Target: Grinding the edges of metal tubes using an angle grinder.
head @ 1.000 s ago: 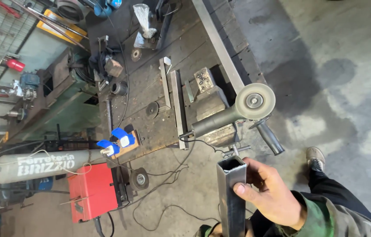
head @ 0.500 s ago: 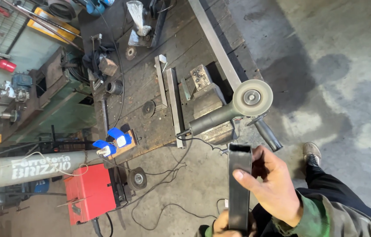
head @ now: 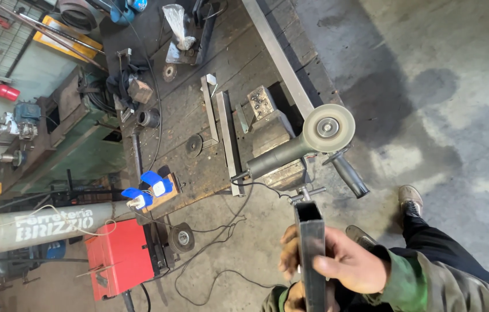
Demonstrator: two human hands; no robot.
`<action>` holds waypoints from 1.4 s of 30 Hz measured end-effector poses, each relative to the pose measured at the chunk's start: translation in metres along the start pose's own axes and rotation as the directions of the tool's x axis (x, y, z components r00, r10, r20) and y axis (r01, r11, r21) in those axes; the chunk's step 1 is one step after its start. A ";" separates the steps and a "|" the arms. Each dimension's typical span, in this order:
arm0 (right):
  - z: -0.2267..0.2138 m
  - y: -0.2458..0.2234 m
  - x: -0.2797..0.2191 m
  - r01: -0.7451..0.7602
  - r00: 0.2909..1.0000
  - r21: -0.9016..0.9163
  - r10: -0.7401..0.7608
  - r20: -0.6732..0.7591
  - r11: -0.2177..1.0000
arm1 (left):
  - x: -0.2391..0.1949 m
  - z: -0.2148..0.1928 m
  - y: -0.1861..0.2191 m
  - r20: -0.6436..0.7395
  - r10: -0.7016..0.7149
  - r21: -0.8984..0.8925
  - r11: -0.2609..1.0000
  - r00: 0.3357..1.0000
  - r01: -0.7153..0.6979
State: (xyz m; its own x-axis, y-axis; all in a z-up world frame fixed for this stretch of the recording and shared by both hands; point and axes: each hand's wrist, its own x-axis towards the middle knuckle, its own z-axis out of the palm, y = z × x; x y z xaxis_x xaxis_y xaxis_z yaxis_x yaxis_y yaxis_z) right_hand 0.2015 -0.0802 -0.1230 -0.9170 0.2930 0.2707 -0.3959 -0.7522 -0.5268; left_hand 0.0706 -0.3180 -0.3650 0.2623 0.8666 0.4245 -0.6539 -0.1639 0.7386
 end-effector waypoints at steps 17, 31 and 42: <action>0.013 0.010 0.010 -0.061 0.808 -0.391 -0.184 -0.559 0.918 | 0.138 0.084 0.107 -0.515 -0.163 0.069 0.971 0.842 0.230; -0.005 0.035 0.021 0.068 0.871 -0.300 -0.204 -0.446 0.951 | 0.098 0.047 0.176 -0.800 -0.054 0.537 0.379 0.598 0.753; -0.034 0.046 0.074 0.042 0.767 0.310 0.168 -0.619 0.950 | 0.222 0.030 0.301 -0.592 -0.163 0.280 -0.960 0.789 0.012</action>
State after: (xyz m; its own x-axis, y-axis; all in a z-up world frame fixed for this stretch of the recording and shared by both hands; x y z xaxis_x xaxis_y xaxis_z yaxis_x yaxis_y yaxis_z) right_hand 0.1137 -0.0730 -0.1542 -0.8001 0.4642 -0.3799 -0.3995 -0.8848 -0.2396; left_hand -0.0465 -0.1891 -0.0329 -0.1070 0.9897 -0.0955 0.8298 0.0360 -0.5569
